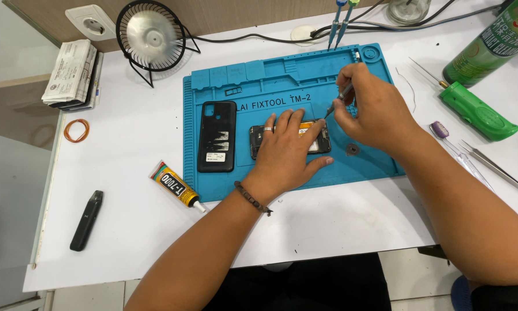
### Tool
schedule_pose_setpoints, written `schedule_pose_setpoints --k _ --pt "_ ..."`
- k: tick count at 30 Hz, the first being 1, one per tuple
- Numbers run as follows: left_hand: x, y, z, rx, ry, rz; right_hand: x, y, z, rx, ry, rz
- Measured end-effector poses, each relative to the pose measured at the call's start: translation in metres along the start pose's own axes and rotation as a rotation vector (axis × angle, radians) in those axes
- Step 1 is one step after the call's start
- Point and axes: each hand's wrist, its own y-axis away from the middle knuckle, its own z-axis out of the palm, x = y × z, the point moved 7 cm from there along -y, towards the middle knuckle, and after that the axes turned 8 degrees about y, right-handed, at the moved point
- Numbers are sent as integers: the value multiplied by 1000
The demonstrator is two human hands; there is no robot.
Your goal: The person uses a precision screwdriver to remove and reinsert screws on a disassembled mobile phone placed on a blue anti-static mat. The person repeatedly adjusts the phone's position and handles the screws carefully throughout the clip.
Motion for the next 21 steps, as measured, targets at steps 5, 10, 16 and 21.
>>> schedule_pose_setpoints --k 5,10,16,21 --pt "0 0 1 2 -3 7 -8 -1 0 -35 -24 -17" --pt "-1 1 1 7 -10 8 -5 1 -2 41 53 -22" --pt "-3 1 5 30 -25 23 17 5 9 34 96 40" --pt "-3 -1 4 6 6 14 6 4 3 29 42 62"
